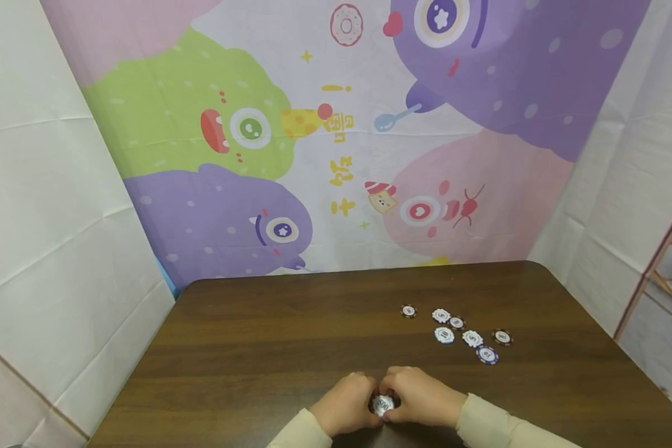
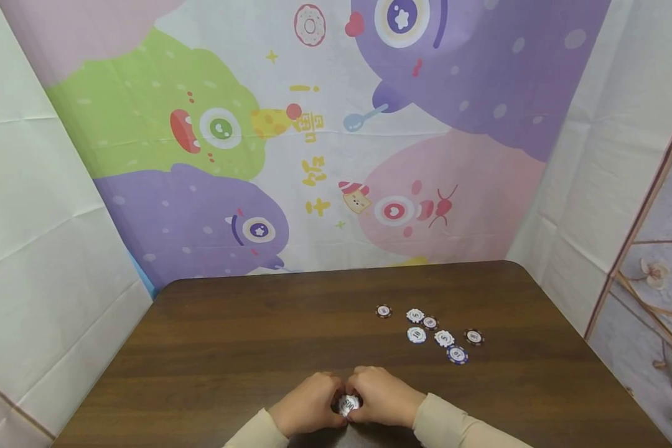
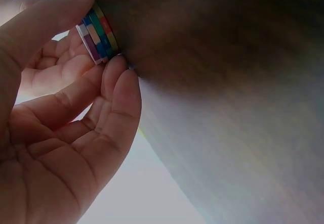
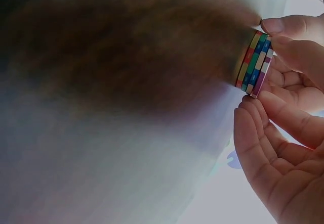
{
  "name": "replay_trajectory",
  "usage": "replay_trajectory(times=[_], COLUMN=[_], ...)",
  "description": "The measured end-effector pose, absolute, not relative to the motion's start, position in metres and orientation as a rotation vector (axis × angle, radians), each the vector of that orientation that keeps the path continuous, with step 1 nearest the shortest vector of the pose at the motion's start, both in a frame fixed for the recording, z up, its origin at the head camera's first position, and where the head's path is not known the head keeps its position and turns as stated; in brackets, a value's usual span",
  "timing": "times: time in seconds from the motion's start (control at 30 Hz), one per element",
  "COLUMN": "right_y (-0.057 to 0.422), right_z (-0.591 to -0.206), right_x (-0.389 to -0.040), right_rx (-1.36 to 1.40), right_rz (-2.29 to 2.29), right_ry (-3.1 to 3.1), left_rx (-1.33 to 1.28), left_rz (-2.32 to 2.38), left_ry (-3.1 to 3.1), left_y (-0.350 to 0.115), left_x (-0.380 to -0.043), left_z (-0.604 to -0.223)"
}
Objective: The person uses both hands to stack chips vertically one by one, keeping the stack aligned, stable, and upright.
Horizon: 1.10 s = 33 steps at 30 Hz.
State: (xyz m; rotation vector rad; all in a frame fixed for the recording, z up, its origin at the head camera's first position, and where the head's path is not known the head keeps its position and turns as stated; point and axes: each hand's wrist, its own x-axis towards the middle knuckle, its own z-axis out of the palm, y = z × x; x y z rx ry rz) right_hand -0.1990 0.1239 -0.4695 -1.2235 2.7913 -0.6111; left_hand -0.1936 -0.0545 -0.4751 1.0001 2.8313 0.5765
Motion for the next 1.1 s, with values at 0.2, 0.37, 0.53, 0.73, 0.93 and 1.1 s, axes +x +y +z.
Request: replay_trajectory(times=[0.2,0.37,0.53,0.73,0.93,1.1], right_y=[0.124,0.124,0.124,0.128,0.141,0.157], right_z=[-0.468,-0.468,-0.47,-0.467,-0.458,-0.454], right_x=[-0.198,-0.198,-0.199,-0.201,-0.204,-0.21], right_rx=[-1.242,-1.251,-1.256,-1.203,-1.127,-1.048], right_rz=[-0.62,-0.621,-0.606,-0.634,-0.732,-0.753], right_ry=[2.797,2.806,2.816,2.807,2.83,2.906], left_rx=[0.986,0.992,1.011,1.01,1.028,1.004], left_rz=[0.606,0.602,0.587,0.595,0.577,0.591], left_ry=[2.813,2.823,2.836,2.841,2.849,2.821], left_y=[-0.055,-0.055,-0.054,-0.055,-0.054,-0.054], left_x=[-0.194,-0.194,-0.193,-0.193,-0.194,-0.194], left_z=[-0.474,-0.474,-0.474,-0.473,-0.474,-0.475])
